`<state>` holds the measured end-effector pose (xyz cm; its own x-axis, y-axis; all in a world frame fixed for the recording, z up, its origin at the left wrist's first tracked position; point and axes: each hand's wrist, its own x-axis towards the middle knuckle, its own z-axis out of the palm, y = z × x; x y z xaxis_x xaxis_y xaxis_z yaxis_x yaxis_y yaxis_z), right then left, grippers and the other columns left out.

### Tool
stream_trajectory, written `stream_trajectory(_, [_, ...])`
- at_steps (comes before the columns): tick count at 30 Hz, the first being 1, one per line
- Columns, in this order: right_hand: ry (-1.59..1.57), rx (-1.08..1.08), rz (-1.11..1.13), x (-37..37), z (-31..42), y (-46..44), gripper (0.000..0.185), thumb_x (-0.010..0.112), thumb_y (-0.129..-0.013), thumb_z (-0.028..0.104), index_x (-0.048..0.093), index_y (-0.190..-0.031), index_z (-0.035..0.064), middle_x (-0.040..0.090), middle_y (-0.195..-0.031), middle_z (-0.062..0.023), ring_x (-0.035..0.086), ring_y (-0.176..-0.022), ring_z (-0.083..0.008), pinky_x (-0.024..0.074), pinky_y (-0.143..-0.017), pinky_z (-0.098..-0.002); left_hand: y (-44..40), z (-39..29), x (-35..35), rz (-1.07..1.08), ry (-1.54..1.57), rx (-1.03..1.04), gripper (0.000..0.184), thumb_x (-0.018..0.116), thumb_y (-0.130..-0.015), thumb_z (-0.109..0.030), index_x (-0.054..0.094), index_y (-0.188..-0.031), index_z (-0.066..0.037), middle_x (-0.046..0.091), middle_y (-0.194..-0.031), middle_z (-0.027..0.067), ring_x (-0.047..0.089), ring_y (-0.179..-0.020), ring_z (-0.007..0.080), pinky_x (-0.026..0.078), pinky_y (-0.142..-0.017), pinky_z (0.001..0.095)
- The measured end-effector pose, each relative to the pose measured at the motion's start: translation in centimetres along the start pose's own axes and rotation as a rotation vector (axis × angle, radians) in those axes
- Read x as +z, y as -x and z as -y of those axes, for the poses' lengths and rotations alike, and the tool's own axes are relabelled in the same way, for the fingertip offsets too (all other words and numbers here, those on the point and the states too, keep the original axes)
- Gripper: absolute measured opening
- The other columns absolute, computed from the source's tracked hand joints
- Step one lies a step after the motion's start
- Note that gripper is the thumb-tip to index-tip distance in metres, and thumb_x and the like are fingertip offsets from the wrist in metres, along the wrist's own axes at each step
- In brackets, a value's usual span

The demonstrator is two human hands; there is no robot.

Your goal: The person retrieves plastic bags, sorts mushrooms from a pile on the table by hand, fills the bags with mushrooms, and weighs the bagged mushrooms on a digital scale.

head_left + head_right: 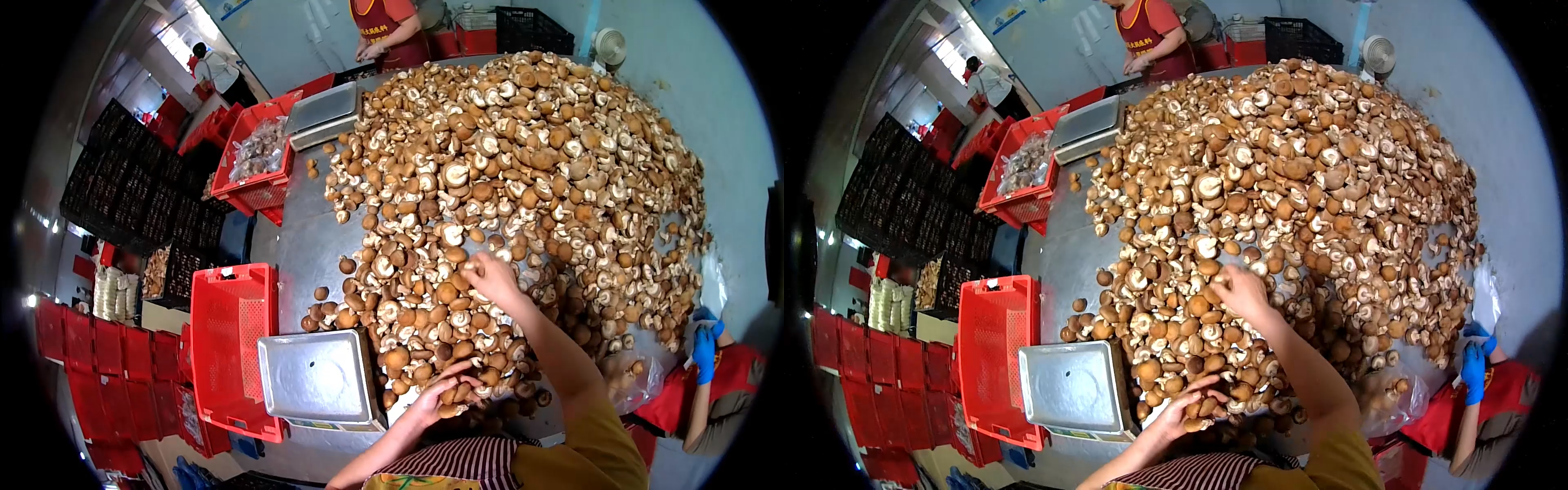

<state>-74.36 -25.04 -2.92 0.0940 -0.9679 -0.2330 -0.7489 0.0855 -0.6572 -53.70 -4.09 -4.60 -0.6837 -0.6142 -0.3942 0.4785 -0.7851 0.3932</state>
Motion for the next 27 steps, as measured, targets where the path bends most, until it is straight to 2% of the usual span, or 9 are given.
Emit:
stream_trajectory(2, [-0.176, 0.054, 0.289, -2.6, 3.8, 4.9, 0.032, 0.061, -0.094, 0.037, 0.062, -0.104, 0.0067, 0.067, -0.085, -0.0113, 0.062, -0.071, -0.0161, 0.0515, -0.072, -0.0344, 0.6, -1.5, 1.3, 0.021, 0.059, 0.006, 0.078, 0.065, -0.087, -0.033, 0.025, -0.152, -0.014, 0.046, -0.139, 0.0226, 0.059, -0.112, 0.0349, 0.051, -0.094, 0.0435])
stream_trajectory(5, [-0.205, -0.307, 0.514, 0.5, 2.9, 9.0, 0.038, 0.057, -0.096, 0.043, 0.064, -0.104, 0.0069, 0.068, -0.082, -0.0130, 0.064, -0.071, -0.0192, 0.0517, -0.070, -0.0357, 0.6, -2.1, 0.9, -0.012, 0.018, 0.083, 0.086, 0.066, -0.085, -0.032, 0.017, -0.154, -0.017, 0.038, -0.146, 0.0209, 0.043, -0.132, 0.0317, 0.048, -0.099, 0.0460])
stream_trajectory(7, [-0.131, -0.499, 0.439, 0.0, 4.2, 10.0, 0.044, 0.053, -0.097, 0.047, 0.066, -0.110, 0.0073, 0.070, -0.088, -0.0142, 0.068, -0.078, -0.0265, 0.0521, -0.074, -0.0412, 0.6, -2.0, -0.1, -0.077, 0.030, 0.096, 0.082, 0.068, -0.083, -0.032, 0.024, -0.150, -0.015, 0.041, -0.142, 0.0221, 0.056, -0.115, 0.0347, 0.049, -0.096, 0.0466])
stream_trajectory(8, [0.028, -0.339, 0.640, -0.6, 5.4, 7.9, 0.047, 0.049, -0.098, 0.047, 0.063, -0.121, 0.0075, 0.068, -0.106, -0.0170, 0.066, -0.097, -0.0290, 0.0507, -0.088, -0.0428, 0.6, -2.9, 0.5, -0.001, 0.056, 0.087, 0.080, 0.069, -0.082, -0.032, 0.027, -0.149, -0.014, 0.043, -0.140, 0.0224, 0.060, -0.107, 0.0358, 0.050, -0.094, 0.0464])
stream_trajectory(12, [0.068, -0.242, 0.186, -0.5, 6.1, -1.9, 0.048, 0.050, -0.098, 0.039, 0.052, -0.135, 0.0066, 0.048, -0.138, -0.0183, 0.042, -0.132, -0.0294, 0.0324, -0.113, -0.0422, 0.6, -2.8, 0.2, 0.006, 0.020, 0.094, 0.073, 0.070, -0.082, -0.031, 0.035, -0.143, -0.012, 0.052, -0.129, 0.0236, 0.063, -0.094, 0.0364, 0.053, -0.082, 0.0441])
stream_trajectory(18, [0.281, -0.052, 0.165, 3.4, 5.0, -11.6, 0.061, 0.052, -0.094, 0.048, 0.043, -0.146, 0.0156, 0.033, -0.154, -0.0135, 0.024, -0.145, -0.0295, 0.0128, -0.120, -0.0470, 1.0, -2.0, -0.3, 0.084, 0.040, 0.042, 0.065, 0.063, -0.088, -0.028, 0.033, -0.144, -0.013, 0.045, -0.137, 0.0240, 0.061, -0.103, 0.0367, 0.054, -0.084, 0.0401])
stream_trajectory(21, [0.197, -0.102, 0.241, 5.2, 5.3, -10.3, 0.065, 0.056, -0.090, 0.053, 0.048, -0.142, 0.0139, 0.036, -0.152, -0.0121, 0.027, -0.144, -0.0292, 0.0106, -0.120, -0.0466, 1.6, -1.2, -1.1, 0.069, 0.063, 0.034, 0.063, 0.061, -0.089, -0.027, 0.033, -0.144, -0.013, 0.045, -0.138, 0.0231, 0.061, -0.105, 0.0361, 0.055, -0.081, 0.0387])
stream_trajectory(22, [0.133, -0.105, 0.288, 6.6, 4.5, -9.3, 0.060, 0.054, -0.091, 0.054, 0.053, -0.138, 0.0169, 0.041, -0.150, -0.0110, 0.034, -0.139, -0.0288, 0.0209, -0.116, -0.0438, 1.6, -0.9, -1.2, 0.067, 0.061, 0.037, 0.062, 0.061, -0.089, -0.027, 0.033, -0.144, -0.013, 0.045, -0.139, 0.0227, 0.061, -0.105, 0.0359, 0.055, -0.081, 0.0389])
stream_trajectory(27, [0.189, -0.377, 0.300, 4.2, 7.2, -0.4, 0.054, 0.058, -0.092, 0.047, 0.057, -0.133, 0.0134, 0.051, -0.138, -0.0074, 0.041, -0.129, -0.0226, 0.0281, -0.110, -0.0420, 0.8, -0.3, -1.4, 0.103, 0.044, -0.023, 0.057, 0.056, -0.092, -0.022, 0.032, -0.143, -0.010, 0.049, -0.136, 0.0216, 0.060, -0.106, 0.0349, 0.055, -0.081, 0.0393])
